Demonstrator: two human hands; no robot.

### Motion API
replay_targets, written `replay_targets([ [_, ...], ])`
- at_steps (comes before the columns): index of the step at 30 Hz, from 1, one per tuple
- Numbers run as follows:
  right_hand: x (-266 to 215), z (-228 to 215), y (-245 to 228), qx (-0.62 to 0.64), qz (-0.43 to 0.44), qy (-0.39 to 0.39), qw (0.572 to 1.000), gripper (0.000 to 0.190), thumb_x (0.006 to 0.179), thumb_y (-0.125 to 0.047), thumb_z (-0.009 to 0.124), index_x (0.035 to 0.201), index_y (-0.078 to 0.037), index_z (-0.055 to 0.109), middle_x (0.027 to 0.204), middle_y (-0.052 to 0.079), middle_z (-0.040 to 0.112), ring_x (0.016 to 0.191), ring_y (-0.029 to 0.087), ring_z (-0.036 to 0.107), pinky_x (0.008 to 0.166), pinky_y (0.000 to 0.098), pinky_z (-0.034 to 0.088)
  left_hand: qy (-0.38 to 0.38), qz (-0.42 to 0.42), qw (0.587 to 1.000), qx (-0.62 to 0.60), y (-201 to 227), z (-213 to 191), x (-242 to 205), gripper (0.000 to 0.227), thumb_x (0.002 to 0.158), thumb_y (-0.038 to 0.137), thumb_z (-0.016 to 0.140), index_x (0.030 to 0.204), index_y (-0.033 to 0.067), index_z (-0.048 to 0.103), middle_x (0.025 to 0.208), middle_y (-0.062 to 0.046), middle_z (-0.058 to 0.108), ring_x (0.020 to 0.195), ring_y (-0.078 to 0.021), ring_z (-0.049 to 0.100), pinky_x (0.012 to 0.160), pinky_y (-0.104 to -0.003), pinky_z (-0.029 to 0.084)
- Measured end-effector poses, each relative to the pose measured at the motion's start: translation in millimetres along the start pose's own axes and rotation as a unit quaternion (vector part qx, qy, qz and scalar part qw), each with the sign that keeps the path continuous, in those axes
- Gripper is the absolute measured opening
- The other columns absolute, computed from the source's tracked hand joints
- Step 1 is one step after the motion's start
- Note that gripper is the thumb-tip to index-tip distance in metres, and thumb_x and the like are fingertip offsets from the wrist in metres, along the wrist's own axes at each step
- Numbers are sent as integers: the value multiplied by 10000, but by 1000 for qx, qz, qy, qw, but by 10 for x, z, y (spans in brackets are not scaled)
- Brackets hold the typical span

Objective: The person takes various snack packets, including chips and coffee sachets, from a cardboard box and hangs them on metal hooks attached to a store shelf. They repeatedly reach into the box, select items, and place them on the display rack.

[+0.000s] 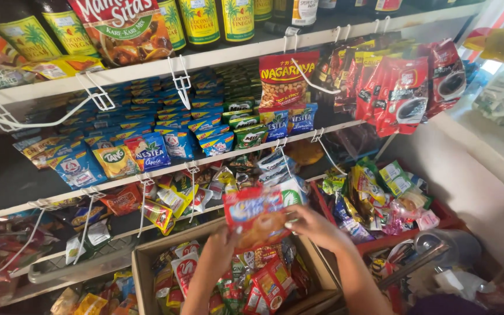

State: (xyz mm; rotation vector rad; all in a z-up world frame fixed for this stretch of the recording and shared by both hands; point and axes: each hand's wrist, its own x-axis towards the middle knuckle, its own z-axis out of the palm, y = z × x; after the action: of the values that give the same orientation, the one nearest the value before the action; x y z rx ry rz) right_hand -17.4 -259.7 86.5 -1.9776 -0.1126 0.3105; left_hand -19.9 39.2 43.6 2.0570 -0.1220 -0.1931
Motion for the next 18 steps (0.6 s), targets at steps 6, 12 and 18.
replay_targets([
  [6,524,-289,35,-80,-154,125,977,577,921,-201,653,1456,-94,465,1464,116,578,1362,232,546,1109,387,443,50,112,985,122,604,-265,48,687,972,341,627,1494,-13,356,1488,-245,451,1375,-435,446,1091,-473,412],
  [12,1021,-944,-749,16,-224,245,943,664,943,-229,678,1528,-112,387,1575,149,474,1473,282,430,1193,413,340,128,366,921,32,1414,-273,747,702,986,151,674,1561,-3,302,1521,-263,467,1401,-405,483,1138,-440,417],
  [18,1684,-1302,-774,184,-321,228,901,713,986,-161,683,1589,-107,305,1676,154,330,1567,273,296,1239,409,277,152,393,900,-109,1879,-123,1782,764,1005,71,681,1605,13,212,1617,-251,385,1451,-362,461,1132,-424,440],
])
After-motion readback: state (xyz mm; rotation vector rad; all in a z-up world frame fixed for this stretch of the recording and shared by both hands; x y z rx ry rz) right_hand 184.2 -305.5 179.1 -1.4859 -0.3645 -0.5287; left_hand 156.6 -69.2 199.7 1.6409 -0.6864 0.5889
